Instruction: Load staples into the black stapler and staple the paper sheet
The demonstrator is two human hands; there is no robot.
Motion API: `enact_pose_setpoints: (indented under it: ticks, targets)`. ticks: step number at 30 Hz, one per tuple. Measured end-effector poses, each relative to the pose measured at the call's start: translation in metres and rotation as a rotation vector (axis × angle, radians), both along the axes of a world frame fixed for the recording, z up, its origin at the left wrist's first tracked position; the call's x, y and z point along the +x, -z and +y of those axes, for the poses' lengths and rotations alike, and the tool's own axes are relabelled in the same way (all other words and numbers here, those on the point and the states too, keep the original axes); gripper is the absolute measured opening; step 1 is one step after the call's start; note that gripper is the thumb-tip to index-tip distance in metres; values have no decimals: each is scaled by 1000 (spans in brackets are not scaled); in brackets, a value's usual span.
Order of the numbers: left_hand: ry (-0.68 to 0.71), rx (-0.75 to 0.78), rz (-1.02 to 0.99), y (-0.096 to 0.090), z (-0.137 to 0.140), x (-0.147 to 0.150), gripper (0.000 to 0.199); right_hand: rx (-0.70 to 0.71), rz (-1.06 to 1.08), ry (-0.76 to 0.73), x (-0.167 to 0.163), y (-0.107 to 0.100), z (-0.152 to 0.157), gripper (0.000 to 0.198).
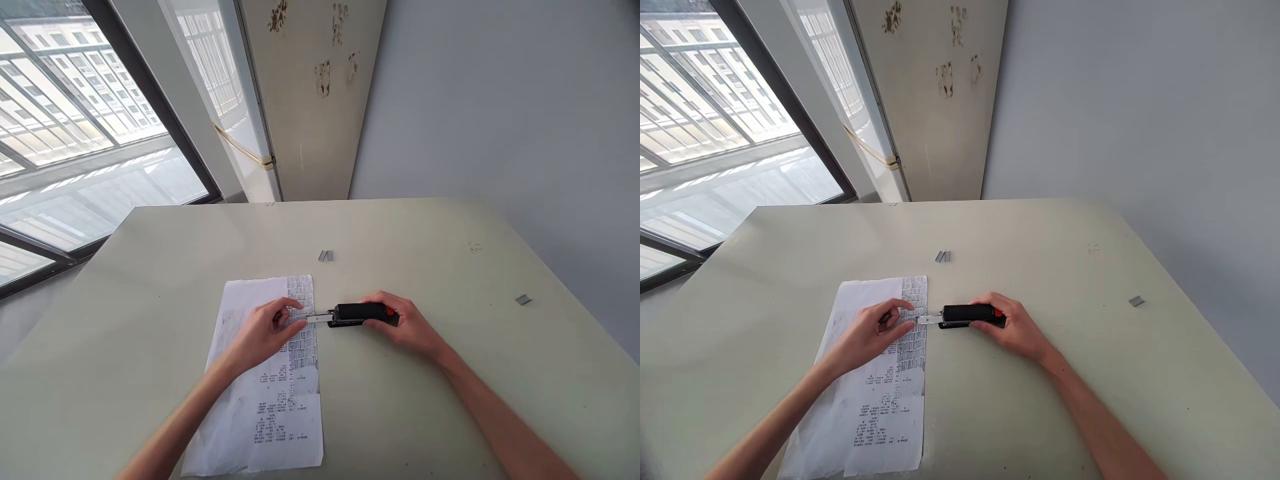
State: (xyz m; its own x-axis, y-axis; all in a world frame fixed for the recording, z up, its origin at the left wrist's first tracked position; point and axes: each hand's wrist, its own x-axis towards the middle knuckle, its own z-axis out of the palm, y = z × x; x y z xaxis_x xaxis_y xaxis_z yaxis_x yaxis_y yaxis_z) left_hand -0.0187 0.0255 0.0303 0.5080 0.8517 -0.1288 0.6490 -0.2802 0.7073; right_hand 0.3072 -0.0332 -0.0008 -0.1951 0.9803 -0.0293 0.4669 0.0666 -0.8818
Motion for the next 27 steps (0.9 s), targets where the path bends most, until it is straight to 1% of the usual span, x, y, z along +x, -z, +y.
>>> enact_pose_setpoints:
  ticks: [2, 3, 5, 7, 10, 16, 19, 22, 24, 27]
  targets:
    - [-16, -94, -32, -6, 1, -6, 37, -1, -5, -1, 0, 1, 0, 31]
    - [-21, -109, -37, -9, 2, -9, 36, 1, -10, 0, 1, 2, 0, 31]
    - [-33, -69, -17, -13, 1, -15, 32, 2, -18, 1, 1, 4, 0, 32]
    - [-40, 10, 34, -16, 0, -20, 30, 2, -21, 0, 2, 6, 0, 33]
    - [-27, 92, 97, -15, -1, -26, 34, -3, -27, 0, 2, 6, 0, 33]
    - [19, 148, 198, -10, -5, -33, 41, -21, -9, -9, 1, 4, -1, 30]
    - [14, 151, 238, -12, -9, -36, 45, -20, -13, -10, 2, 3, 0, 31]
    - [8, 136, 236, -16, -10, -39, 47, -22, -15, -13, 1, 3, -1, 30]
    - [3, 152, 241, -18, -9, -41, 49, -29, -10, -13, 1, 3, -1, 28]
    - [-11, 198, 305, -20, -7, -42, 55, -37, 4, -12, 1, 3, -2, 27]
